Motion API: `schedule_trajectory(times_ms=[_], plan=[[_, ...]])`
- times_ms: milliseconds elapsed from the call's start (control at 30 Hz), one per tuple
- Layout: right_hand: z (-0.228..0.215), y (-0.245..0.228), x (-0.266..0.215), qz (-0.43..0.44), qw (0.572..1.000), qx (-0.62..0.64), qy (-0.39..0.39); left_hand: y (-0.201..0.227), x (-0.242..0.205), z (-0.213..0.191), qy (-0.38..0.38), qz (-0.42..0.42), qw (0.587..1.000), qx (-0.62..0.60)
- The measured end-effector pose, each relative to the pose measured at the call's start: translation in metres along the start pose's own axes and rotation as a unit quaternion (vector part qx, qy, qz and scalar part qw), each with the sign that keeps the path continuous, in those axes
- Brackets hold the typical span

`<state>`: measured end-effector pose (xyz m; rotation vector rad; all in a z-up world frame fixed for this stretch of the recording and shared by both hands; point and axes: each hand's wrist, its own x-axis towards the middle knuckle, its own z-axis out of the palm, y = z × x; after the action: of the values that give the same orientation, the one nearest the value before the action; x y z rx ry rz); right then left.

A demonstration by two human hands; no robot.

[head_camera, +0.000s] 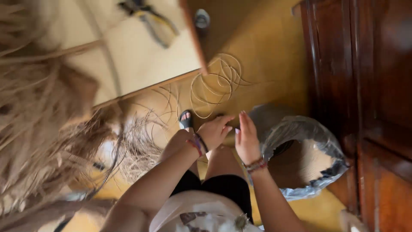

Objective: Weaving natural fiber strands into a large circular structure, using a tape measure to ensure correct lengths.

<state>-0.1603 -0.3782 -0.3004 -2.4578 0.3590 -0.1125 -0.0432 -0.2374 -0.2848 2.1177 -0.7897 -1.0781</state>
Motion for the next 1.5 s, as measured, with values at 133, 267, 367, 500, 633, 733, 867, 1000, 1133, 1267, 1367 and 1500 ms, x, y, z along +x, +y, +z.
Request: schedule_trajectory(times_ms=[133, 267, 367, 500, 633, 733, 867, 1000, 1133, 1267, 1367, 1500], plan=[[0.095, 0.077, -0.007, 0.047, 0.999, -0.003, 0.019, -0.078, 0.083, 0.067, -0.003, 0.032, 0.999, 0.027], [0.19, 0.148, -0.004, 0.193, 0.979, 0.06, -0.042, -0.171, 0.173, 0.102, -0.053, -0.081, 0.99, 0.103], [0.241, 0.183, -0.001, 0.264, 0.957, 0.107, -0.058, -0.248, 0.239, 0.124, -0.063, -0.064, 0.98, 0.179], [0.286, 0.207, 0.013, 0.33, 0.928, 0.155, -0.07, -0.308, 0.308, 0.134, -0.053, -0.228, 0.964, 0.123], [0.301, 0.217, 0.033, 0.334, 0.917, 0.207, -0.071, -0.399, 0.364, 0.166, -0.014, -0.283, 0.952, 0.113], [0.314, 0.23, 0.043, 0.33, 0.917, 0.214, -0.065, -0.442, 0.374, 0.182, -0.004, -0.292, 0.952, 0.089], [0.336, 0.248, 0.044, 0.348, 0.875, 0.335, 0.023, -0.392, 0.349, 0.185, -0.03, -0.141, 0.989, 0.025], [0.322, 0.25, 0.045, 0.427, 0.681, 0.573, 0.164, -0.32, 0.255, 0.166, -0.142, 0.079, 0.986, -0.025], [0.212, 0.182, 0.038, 0.434, 0.677, 0.556, 0.21, -0.225, 0.169, 0.118, -0.169, 0.123, 0.978, 0.003], [0.112, 0.106, -0.02, 0.398, 0.81, 0.424, 0.068, -0.076, 0.125, 0.074, -0.119, -0.151, 0.881, -0.431], [0.046, 0.056, -0.067, 0.392, 0.846, 0.36, -0.035, -0.018, 0.123, 0.074, -0.112, -0.228, 0.788, -0.561], [-0.043, 0.001, -0.104, 0.413, 0.723, 0.55, -0.063, 0.056, 0.102, 0.049, -0.082, -0.207, 0.786, -0.577]])
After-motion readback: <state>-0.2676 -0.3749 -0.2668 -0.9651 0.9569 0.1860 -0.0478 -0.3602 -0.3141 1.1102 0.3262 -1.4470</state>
